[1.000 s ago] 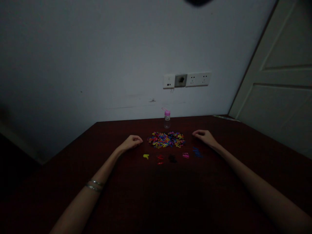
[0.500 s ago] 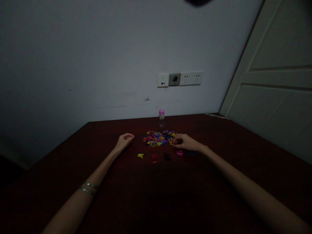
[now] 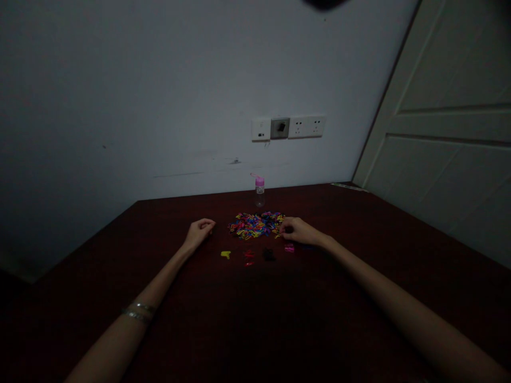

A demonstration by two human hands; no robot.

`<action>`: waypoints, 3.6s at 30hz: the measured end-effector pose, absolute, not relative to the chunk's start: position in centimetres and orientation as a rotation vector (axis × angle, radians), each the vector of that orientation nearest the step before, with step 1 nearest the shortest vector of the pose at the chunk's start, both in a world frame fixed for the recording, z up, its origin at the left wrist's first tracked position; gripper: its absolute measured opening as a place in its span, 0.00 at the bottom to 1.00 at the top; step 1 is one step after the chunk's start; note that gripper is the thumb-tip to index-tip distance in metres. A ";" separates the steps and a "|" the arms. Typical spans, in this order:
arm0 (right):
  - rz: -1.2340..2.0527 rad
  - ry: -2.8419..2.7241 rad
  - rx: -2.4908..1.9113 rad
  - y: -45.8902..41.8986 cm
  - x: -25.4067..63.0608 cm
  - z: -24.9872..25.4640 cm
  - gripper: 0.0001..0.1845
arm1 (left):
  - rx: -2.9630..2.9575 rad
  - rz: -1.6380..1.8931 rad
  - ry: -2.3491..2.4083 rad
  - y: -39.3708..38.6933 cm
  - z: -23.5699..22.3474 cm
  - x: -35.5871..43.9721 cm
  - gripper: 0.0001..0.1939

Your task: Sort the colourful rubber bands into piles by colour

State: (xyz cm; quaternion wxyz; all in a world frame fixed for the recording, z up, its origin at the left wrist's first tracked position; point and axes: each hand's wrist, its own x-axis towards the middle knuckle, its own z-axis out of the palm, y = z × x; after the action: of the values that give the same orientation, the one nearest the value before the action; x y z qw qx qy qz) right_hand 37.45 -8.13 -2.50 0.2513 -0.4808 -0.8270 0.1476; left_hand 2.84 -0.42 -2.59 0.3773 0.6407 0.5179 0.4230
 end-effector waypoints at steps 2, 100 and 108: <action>0.395 -2.249 -1.304 -8.1 37.4 -2.6 0.05 | 1.639 1.093 1.319 -0.4 -2.6 2.8 0.16; 0.055 -2.306 -1.507 -9.1 36.2 -2.0 0.06 | 2.183 0.502 0.851 -1.3 3.4 13.1 0.13; 0.065 -2.275 -1.545 -9.1 36.1 -2.2 0.06 | 2.106 0.560 0.808 -1.5 2.2 13.7 0.12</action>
State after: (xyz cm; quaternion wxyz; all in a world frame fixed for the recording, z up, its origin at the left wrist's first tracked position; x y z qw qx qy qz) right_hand 36.14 -9.13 -2.24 0.1941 -0.5509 -0.8114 0.0231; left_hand 13.71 -1.48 2.21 0.3972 0.8316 0.3192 0.2209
